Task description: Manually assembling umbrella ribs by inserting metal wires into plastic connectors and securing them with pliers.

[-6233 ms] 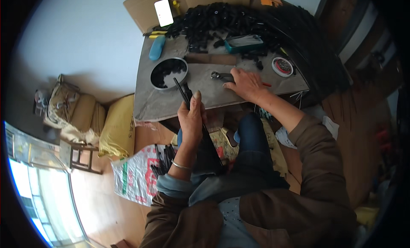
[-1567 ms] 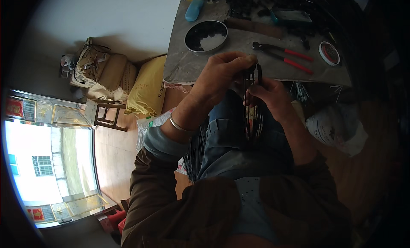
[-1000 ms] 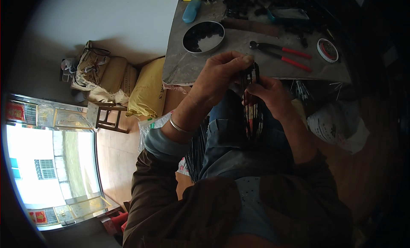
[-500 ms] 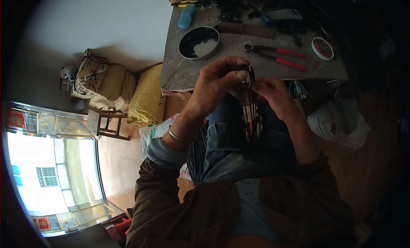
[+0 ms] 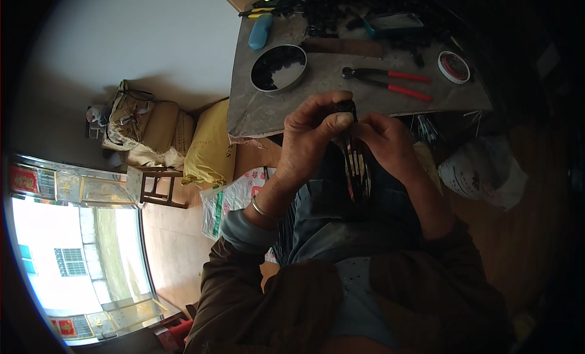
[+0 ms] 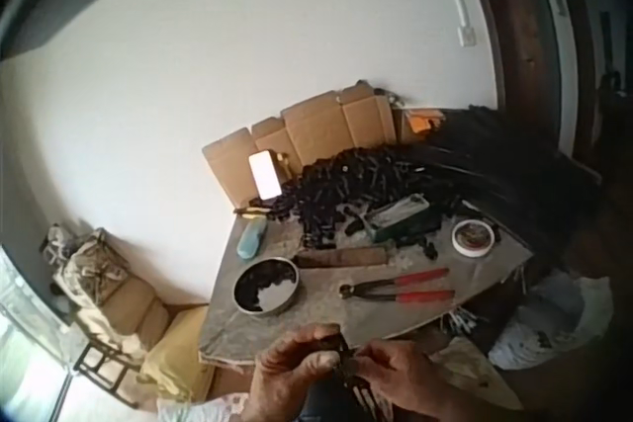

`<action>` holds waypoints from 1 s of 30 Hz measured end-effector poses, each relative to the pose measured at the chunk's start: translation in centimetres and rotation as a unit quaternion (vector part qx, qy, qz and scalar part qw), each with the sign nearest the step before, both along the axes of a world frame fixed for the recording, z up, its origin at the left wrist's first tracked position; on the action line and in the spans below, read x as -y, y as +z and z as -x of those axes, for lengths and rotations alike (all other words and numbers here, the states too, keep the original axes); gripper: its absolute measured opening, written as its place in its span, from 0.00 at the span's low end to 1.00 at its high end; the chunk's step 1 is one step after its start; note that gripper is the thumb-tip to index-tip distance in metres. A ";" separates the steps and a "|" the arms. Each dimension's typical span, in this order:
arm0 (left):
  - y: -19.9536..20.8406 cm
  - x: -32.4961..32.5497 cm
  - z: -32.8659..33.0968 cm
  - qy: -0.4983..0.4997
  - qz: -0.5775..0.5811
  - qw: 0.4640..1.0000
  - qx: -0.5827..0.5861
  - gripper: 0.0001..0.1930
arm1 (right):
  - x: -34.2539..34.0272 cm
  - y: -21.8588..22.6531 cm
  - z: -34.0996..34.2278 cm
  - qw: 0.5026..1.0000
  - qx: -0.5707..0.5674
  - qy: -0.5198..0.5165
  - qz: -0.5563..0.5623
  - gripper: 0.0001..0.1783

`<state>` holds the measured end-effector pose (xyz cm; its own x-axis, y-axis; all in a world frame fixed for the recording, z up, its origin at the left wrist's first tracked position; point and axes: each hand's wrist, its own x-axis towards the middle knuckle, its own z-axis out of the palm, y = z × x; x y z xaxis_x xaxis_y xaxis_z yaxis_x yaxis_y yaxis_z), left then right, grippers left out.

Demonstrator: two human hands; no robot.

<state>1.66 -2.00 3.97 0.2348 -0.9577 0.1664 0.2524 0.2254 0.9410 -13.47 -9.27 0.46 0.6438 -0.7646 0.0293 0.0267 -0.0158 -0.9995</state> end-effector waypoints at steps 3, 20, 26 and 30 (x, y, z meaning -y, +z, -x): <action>0.0 -0.1 -0.3 -0.043 0.013 0.999 0.002 0.16 | 0.6 0.0 0.3 0.997 0.017 0.048 -0.062 0.17; -0.6 0.0 -0.1 -0.061 0.015 0.998 0.021 0.16 | 0.6 -0.2 0.2 0.992 0.030 0.071 -0.097 0.13; -0.7 0.3 1.1 -0.022 -0.013 0.999 -0.029 0.18 | 0.3 -0.4 -0.4 0.987 0.045 0.096 -0.118 0.15; -1.5 1.1 2.4 0.143 -0.026 0.989 -0.014 0.18 | 0.1 0.0 -1.3 0.998 -0.026 0.030 -0.040 0.13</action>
